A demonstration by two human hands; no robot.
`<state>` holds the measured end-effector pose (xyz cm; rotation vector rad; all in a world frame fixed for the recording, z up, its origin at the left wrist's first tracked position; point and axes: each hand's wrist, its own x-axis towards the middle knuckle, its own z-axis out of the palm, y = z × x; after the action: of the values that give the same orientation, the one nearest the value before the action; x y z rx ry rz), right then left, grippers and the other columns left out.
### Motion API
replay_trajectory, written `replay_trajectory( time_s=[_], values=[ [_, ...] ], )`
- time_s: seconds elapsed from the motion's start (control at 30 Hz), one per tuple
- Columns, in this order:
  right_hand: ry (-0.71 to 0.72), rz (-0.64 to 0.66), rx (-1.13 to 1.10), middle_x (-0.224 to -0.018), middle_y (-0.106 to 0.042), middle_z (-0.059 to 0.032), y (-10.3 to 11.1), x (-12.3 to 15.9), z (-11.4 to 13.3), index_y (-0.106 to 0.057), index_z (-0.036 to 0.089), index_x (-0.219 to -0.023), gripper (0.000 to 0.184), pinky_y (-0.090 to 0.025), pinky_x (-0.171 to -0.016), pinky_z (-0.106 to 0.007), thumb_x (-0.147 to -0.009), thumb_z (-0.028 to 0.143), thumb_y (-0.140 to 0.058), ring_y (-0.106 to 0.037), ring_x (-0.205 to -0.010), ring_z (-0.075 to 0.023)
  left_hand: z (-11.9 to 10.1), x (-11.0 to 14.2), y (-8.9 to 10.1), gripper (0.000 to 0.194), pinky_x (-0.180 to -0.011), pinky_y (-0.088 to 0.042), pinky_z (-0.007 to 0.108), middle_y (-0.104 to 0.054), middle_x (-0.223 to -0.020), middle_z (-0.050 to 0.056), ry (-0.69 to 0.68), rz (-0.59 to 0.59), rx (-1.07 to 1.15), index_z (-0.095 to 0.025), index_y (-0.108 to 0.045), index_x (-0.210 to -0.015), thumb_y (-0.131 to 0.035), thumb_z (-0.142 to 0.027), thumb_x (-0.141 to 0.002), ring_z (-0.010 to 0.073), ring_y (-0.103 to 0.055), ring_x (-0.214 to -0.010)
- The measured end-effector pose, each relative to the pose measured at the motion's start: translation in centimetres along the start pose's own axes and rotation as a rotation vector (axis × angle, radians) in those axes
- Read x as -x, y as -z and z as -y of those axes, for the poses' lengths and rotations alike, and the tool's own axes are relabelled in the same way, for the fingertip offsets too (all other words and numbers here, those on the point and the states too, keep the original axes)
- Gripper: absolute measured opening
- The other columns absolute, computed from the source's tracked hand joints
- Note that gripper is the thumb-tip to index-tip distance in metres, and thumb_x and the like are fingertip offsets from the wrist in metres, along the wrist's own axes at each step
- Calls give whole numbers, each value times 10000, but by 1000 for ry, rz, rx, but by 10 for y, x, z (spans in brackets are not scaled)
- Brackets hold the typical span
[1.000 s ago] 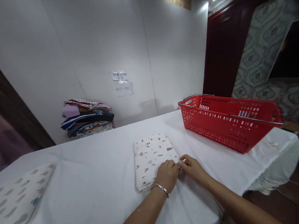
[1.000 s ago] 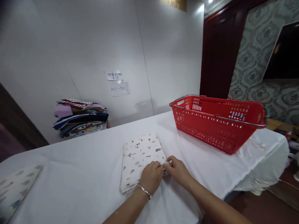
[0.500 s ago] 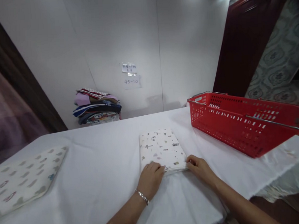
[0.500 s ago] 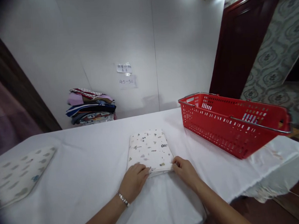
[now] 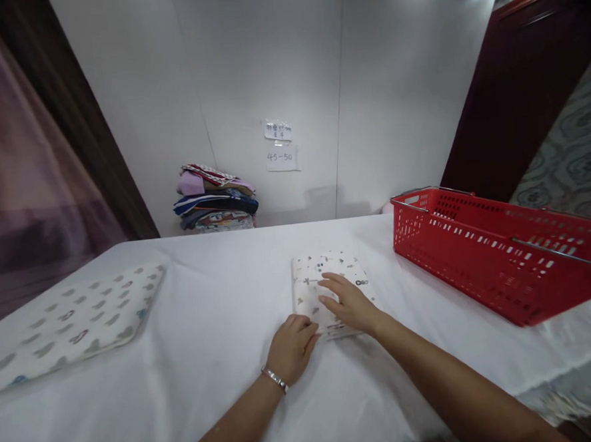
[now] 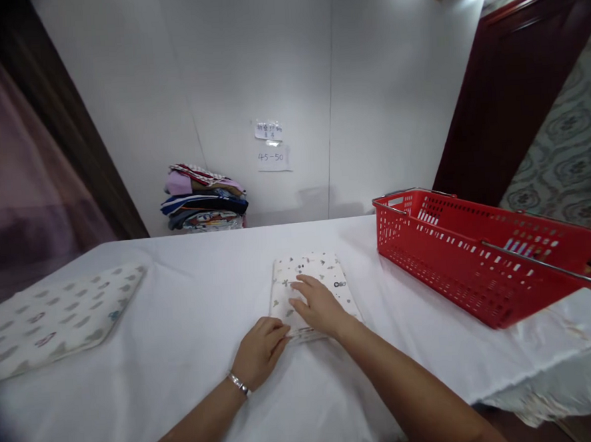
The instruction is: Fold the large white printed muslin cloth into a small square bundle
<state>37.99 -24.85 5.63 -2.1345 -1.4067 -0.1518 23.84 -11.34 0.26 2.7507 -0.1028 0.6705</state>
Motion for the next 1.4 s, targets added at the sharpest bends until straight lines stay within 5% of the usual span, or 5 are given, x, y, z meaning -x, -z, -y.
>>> replay_trajectory(
  time_s=[0.37,0.5,0.73,1.07,1.4],
  values=[
    [-350,294,410,-1460,-210,-100,-28,12,-74,-302,174,-1378,635,-78,-1047,-470,-869,550,-256,-117,-1341,-256,5,-17,14,371,-673,-432,294,-569,-734,18,185,80,48,-190,-573,-665,-335,-345,-904,145,-513,-740],
    [-371,340,415,-1450,-237,-109,-25,7,-68,-320,193,-1369,616,-88,-1041,-472,-864,545,-286,-147,-1334,-266,16,-54,10,247,-895,-412,351,-590,-1069,48,183,12,31,-203,-609,-943,-418,-341,-869,189,-497,-1035],
    [-248,197,390,-1478,-130,-110,-15,-62,-64,-239,141,-1399,677,-61,-1062,-404,-875,568,-206,-44,-1353,-230,24,-67,-34,539,-1078,-193,481,-237,-1444,110,287,275,-63,-129,-376,-1316,-381,-412,-858,269,-150,-1338],
    [-398,286,371,-1470,-156,-117,-53,-81,-147,-210,71,-1401,739,-38,-1058,-448,-863,579,-190,-56,-1348,-237,23,-59,-22,559,-1091,-157,493,-127,-1469,37,315,393,8,-191,-301,-1367,-288,-454,-874,238,-78,-1351],
    [-383,266,385,-1468,-168,-108,-54,-80,-144,-218,90,-1403,728,-66,-1058,-458,-866,579,-174,-70,-1349,-233,84,-166,-55,695,-1088,-57,483,-146,-1472,97,431,295,-150,-129,-277,-1372,-227,-569,-836,260,-30,-1355]
  ],
)
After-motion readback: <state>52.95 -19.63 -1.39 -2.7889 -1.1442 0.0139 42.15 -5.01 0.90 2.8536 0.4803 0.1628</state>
